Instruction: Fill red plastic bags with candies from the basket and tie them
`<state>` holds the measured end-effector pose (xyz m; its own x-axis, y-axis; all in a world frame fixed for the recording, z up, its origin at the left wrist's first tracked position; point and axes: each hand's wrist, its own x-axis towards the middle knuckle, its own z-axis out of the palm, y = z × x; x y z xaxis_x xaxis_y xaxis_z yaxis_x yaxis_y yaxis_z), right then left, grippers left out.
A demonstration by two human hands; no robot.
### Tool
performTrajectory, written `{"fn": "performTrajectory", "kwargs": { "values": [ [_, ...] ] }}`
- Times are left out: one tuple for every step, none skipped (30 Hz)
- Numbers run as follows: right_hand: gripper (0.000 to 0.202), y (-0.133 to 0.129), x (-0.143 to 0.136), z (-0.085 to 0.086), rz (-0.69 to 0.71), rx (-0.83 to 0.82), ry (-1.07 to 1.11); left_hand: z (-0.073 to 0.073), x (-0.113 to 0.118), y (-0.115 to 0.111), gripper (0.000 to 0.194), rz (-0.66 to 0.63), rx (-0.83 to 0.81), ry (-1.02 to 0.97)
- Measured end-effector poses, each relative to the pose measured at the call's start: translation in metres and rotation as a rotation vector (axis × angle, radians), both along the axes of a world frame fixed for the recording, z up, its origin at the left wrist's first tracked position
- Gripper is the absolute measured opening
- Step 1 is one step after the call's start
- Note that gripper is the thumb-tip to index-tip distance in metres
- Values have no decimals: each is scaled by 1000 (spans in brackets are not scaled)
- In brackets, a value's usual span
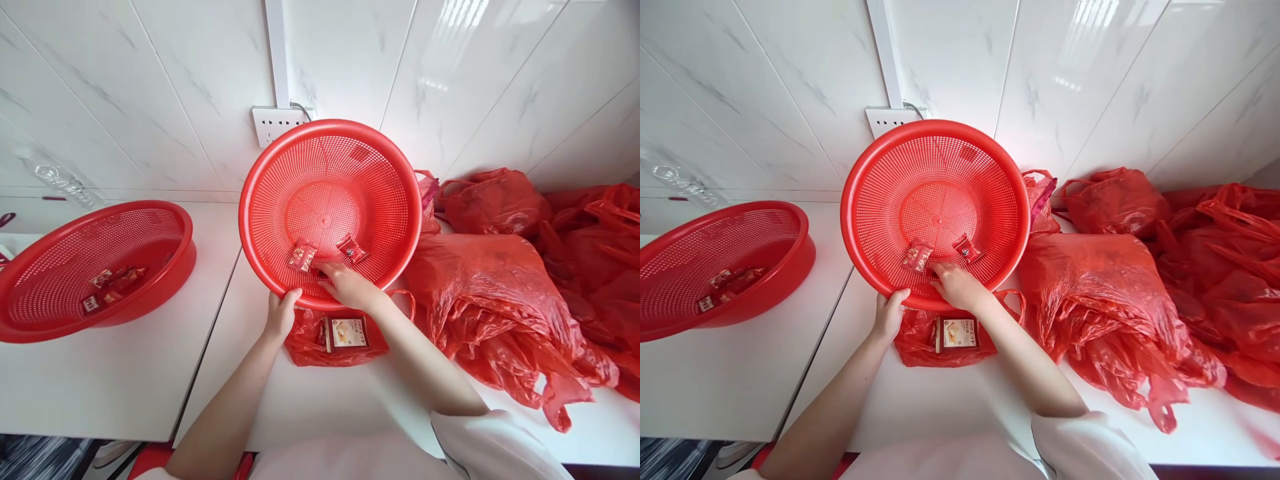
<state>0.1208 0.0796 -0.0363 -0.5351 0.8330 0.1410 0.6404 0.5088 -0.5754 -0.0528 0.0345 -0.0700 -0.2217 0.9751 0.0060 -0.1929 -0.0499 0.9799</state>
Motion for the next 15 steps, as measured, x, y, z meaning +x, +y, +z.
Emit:
{"fn": "performTrajectory", "kwargs": {
  "values": [
    [39, 2, -1, -4, 8, -24, 3, -1, -1, 0, 19, -27, 6, 4],
    [36, 3, -2, -6, 4, -48, 33, -2, -2, 0, 19, -52, 12, 2],
    [32, 4, -1, -6, -8, -81, 86, -3, -4, 1, 20, -64, 14, -3],
    [29, 5, 0, -6, -26, -137, 168, -4, -5, 2, 20, -49, 11, -6],
    [28, 6, 1, -4, -45, -223, 275, -5, -6, 3, 21, -27, 6, -14],
    [28, 7, 3, -2, -65, -334, 401, -6, -6, 4, 21, -11, 2, -26],
    [29, 9, 4, -1, -80, -456, 534, -6, -6, 5, 20, 0, 1, -43],
    [31, 10, 6, 0, -84, -573, 660, -6, -6, 6, 19, 8, 3, -61],
    [32, 11, 8, 1, -75, -669, 764, -5, -6, 7, 19, 12, 4, -78],
    [34, 12, 10, 1, -61, -733, 836, -4, -6, 7, 18, 13, 4, -91],
    [35, 12, 13, 2, -43, -766, 875, -4, -7, 8, 18, 17, 3, -101],
    [36, 12, 15, 3, -25, -774, 886, -3, -7, 8, 17, 20, 5, -109],
    [37, 12, 18, 6, -6, -768, 874, -2, -7, 8, 17, 20, 11, -114],
    [37, 11, 20, 9, 19, -748, 848, -1, -8, 8, 16, 17, 19, -118],
    [36, 9, 23, 14, 50, -721, 810, 0, -8, 8, 15, 15, 29, -120]
  ]
}}
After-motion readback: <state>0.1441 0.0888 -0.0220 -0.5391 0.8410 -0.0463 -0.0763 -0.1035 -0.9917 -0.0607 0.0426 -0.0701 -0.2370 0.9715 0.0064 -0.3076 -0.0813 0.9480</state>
